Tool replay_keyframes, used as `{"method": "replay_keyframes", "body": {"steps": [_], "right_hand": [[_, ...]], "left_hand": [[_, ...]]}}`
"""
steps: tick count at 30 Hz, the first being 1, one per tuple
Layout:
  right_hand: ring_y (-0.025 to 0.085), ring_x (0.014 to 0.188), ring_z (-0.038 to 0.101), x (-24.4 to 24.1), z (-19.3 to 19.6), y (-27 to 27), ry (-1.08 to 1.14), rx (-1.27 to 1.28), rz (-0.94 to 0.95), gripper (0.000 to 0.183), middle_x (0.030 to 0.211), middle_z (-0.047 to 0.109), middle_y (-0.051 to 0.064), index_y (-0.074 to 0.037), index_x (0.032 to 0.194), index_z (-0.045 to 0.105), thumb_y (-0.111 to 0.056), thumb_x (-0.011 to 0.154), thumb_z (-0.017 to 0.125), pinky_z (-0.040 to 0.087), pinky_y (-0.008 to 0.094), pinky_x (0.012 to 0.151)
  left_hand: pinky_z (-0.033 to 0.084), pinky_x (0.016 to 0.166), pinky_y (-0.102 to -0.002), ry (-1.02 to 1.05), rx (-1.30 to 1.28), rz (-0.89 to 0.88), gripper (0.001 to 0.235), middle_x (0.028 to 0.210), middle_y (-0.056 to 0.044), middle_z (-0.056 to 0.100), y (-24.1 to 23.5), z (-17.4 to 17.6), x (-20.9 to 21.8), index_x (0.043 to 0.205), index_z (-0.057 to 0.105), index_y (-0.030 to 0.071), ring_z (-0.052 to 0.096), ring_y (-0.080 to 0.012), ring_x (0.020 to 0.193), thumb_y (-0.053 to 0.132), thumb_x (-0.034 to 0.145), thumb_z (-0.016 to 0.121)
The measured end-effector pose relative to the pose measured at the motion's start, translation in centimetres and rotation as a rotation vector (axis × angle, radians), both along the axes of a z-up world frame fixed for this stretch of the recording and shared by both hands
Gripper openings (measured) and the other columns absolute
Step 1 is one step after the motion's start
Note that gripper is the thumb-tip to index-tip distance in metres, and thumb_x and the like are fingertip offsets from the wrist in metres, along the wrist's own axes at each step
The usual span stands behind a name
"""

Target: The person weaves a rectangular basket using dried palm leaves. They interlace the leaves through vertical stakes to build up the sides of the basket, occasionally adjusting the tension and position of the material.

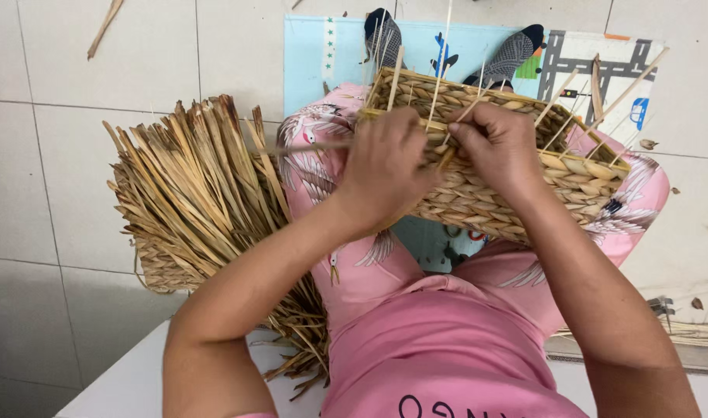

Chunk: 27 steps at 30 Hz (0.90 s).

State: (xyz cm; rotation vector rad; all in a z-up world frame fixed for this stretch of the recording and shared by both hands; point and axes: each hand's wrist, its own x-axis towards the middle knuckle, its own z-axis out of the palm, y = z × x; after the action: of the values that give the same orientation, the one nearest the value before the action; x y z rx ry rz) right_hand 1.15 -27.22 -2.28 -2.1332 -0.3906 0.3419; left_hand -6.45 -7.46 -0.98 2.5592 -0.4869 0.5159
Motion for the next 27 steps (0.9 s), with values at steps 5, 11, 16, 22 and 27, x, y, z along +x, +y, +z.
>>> {"method": "replay_keyframes", "body": {"steps": [5,11,16,22,27], "right_hand": [[0.009,0.070,0.069,0.3,0.1,-0.1,0.041,-0.010,0.038,0.008,0.085,0.076,0.007,-0.002,0.107,0.075,-0.006,0.100,0.073,0.055,0.026,0.061],[0.012,0.076,0.072,-0.3,2.4,-0.1,-0.048,-0.049,-0.008,0.011,0.087,0.075,0.008,0.000,0.108,0.068,-0.006,0.101,0.073,0.058,0.029,0.066],[0.035,0.079,0.068,-0.9,2.9,1.7,-0.493,-0.217,0.251,0.028,0.094,0.069,0.019,0.000,0.110,0.070,-0.013,0.088,0.082,0.055,0.045,0.068],[0.036,0.086,0.068,-0.5,0.7,2.6,-0.423,-0.111,0.203,0.013,0.094,0.068,0.013,-0.006,0.099,0.068,-0.007,0.091,0.078,0.054,0.046,0.074],[0.035,0.083,0.067,-1.4,0.5,1.5,-0.341,-0.070,0.187,0.012,0.092,0.066,0.015,-0.003,0.105,0.066,-0.005,0.096,0.074,0.052,0.044,0.071]], "left_hand": [[0.051,0.073,-0.045,0.221,0.235,-0.108,0.014,0.094,-0.014,0.066,0.0,-0.9,1.4,0.099,0.063,0.003,0.066,-0.0321,0.090,0.010,0.087,0.066],[0.052,0.061,-0.051,0.391,0.066,0.001,0.009,0.083,-0.011,0.068,2.6,-2.7,5.0,0.093,0.062,0.008,0.068,-0.0352,0.078,0.008,0.085,0.064],[0.051,0.069,-0.051,0.331,-0.035,0.033,0.008,0.087,-0.013,0.067,2.7,-2.0,3.8,0.102,0.065,0.006,0.067,-0.0354,0.084,0.006,0.094,0.064],[0.052,0.100,-0.044,-0.157,-0.079,-0.182,0.014,0.114,-0.014,0.066,2.2,0.7,-0.1,0.103,0.064,0.003,0.063,-0.0325,0.114,0.009,0.090,0.064],[0.053,0.084,-0.045,0.580,-0.274,0.131,0.019,0.096,-0.014,0.071,1.8,-1.2,3.5,0.113,0.069,0.006,0.069,-0.0338,0.093,0.012,0.096,0.062]]}}
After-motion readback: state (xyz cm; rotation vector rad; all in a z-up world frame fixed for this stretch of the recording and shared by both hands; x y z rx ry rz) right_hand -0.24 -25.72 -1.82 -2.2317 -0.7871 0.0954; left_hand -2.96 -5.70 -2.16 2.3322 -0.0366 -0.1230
